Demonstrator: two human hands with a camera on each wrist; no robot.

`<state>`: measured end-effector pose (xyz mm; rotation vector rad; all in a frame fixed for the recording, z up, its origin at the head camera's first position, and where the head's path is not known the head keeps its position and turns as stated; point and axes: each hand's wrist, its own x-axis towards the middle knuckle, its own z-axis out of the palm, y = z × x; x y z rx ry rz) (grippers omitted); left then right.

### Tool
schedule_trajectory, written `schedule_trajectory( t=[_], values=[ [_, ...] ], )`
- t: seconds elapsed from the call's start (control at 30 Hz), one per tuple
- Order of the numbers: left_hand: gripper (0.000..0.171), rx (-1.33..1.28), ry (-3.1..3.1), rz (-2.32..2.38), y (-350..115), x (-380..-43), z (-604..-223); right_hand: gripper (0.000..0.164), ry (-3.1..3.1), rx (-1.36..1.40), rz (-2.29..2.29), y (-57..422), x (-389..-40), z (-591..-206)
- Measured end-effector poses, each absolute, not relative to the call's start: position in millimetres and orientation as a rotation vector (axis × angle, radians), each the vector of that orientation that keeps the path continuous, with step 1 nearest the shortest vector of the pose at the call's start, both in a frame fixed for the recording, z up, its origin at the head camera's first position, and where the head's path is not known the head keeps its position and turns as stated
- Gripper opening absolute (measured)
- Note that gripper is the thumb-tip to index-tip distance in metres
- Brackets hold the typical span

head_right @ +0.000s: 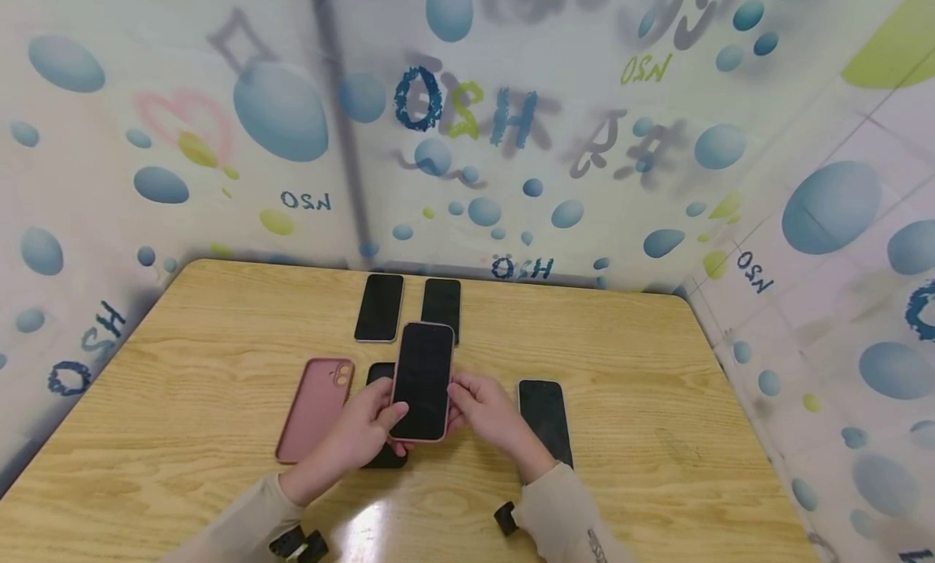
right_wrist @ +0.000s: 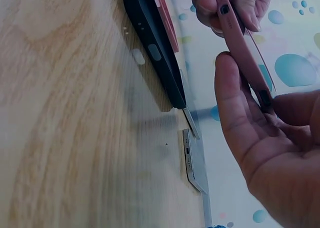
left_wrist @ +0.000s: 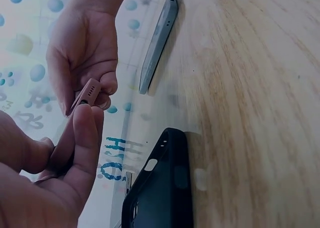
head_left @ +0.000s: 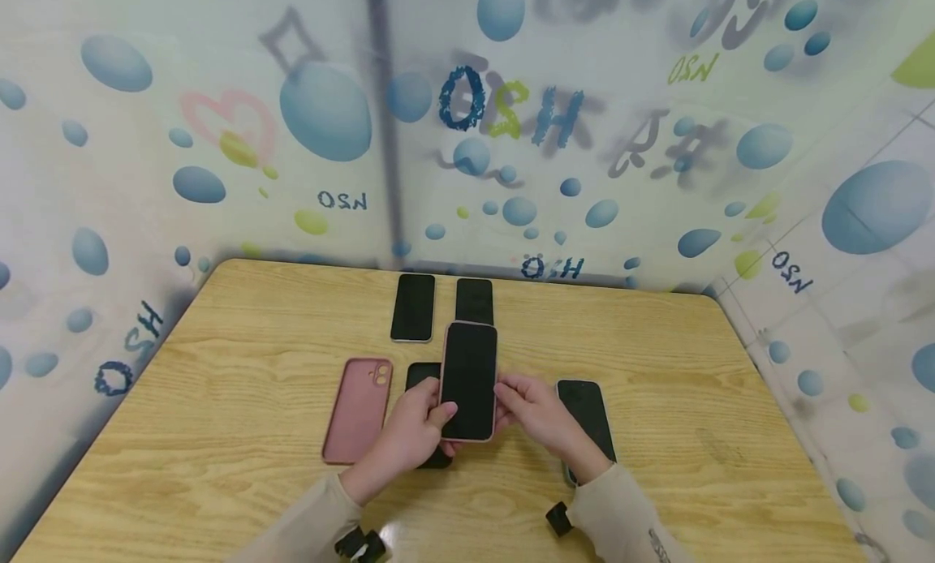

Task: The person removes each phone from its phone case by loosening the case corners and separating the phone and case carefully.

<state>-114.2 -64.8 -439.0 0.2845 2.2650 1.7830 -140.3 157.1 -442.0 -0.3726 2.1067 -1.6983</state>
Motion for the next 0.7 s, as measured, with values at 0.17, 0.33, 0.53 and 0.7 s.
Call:
schedule_trajectory(
  t=[0.17,0.33,0.53,0.7],
  values=[
    [0.014,0.266,2.271,1.793,-65.1,-115.6,-438.5,0.030,2.085,-0.431,-1.671,157.7,-137.3,-440.3],
    [0.015,0.244,2.272,1.809,-64.8,-116.2,-437.9,0.027,2.056,-0.448,-1.651,158.0,-134.1,-440.6],
    [0.014,0.219,2.263,1.834,-64.3,-117.7,-437.7,0.029,1.976,-0.464,-1.686,157.1,-129.4,-442.2],
    [0.015,0.213,2.258,1.839,-64.6,-118.7,-438.9,0.033,1.929,-0.460,-1.716,156.1,-126.7,-442.5]
  ],
)
